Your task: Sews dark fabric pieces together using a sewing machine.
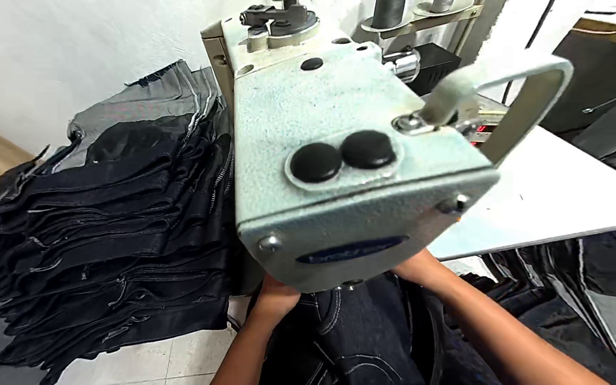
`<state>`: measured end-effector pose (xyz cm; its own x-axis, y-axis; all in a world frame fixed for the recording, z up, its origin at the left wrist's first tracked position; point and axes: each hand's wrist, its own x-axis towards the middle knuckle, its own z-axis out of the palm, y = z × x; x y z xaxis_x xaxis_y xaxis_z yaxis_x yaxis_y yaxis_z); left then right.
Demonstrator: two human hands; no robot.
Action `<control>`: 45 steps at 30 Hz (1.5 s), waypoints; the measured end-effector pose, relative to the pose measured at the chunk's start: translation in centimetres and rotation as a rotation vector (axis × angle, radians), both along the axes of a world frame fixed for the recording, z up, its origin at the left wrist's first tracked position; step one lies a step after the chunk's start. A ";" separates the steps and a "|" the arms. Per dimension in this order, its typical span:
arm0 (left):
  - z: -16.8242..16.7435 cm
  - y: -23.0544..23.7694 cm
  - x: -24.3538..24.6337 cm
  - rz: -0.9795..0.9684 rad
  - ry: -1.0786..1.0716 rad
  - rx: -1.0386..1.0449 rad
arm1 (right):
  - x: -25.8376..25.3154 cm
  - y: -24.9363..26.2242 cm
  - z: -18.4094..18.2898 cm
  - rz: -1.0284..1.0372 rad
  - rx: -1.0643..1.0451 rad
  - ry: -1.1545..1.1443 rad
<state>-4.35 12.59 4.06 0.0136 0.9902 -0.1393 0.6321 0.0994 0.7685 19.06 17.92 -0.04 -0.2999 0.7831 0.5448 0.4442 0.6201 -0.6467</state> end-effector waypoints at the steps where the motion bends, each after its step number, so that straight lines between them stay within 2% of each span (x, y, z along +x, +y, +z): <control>1: 0.3 0.1 -0.2 -0.017 0.009 -0.016 | 0.1 0.3 0.1 0.016 -0.003 0.002; 5: -0.9 -0.5 -0.9 -0.043 0.018 0.155 | 0.4 -0.2 0.4 0.077 -0.064 0.047; 9: -1.5 0.4 -1.5 0.073 -0.099 -0.044 | 0.3 -1.0 1.5 0.084 -0.107 0.092; 11: -1.0 0.4 -1.4 0.055 -0.119 -0.040 | 0.4 -0.7 1.7 0.091 -0.155 0.058; 13: 0.0 0.4 -1.0 0.007 -0.081 -0.031 | 0.4 0.1 1.3 0.099 -0.223 -0.003; 15: 0.3 0.1 -1.0 -0.024 -0.030 -0.042 | 0.5 0.3 0.7 0.096 -0.204 -0.022; 18: -0.7 -1.0 -1.4 -0.048 0.077 0.102 | 0.5 0.3 0.7 0.099 -0.174 -0.026; 21: 0.6 -0.6 -1.1 -0.025 0.190 -0.059 | 0.4 0.0 1.4 0.101 -0.198 -0.036; 23: 1.5 0.1 -1.0 0.003 0.173 -0.162 | 0.3 0.0 2.0 0.109 -0.221 -0.052; 26: 0.1 -0.6 -2.4 -0.087 0.132 0.108 | 0.2 0.2 2.1 0.106 -0.195 -0.068; 28: 0.2 -0.9 -2.3 -0.143 0.173 0.179 | 0.4 0.2 2.3 0.078 -0.219 -0.035; 31: 0.9 -0.7 -2.3 -0.136 0.257 0.100 | 1.6 0.4 1.1 0.011 -0.166 -0.021; 34: 0.9 -0.7 -2.3 -0.123 0.251 0.053 | 3.6 -0.2 -0.9 -0.100 -0.128 -0.041; 37: 1.4 -0.7 -1.8 -0.103 0.256 -0.014 | 5.4 -0.7 -2.2 -0.122 -0.304 -0.036; 41: 1.9 -0.8 -1.2 -0.082 0.268 -0.052 | 7.2 -2.2 -5.0 -0.118 -0.660 0.066; 45: 2.1 -0.9 -0.8 -0.103 0.336 -0.046 | 6.9 -4.6 -4.4 -0.058 -0.876 0.140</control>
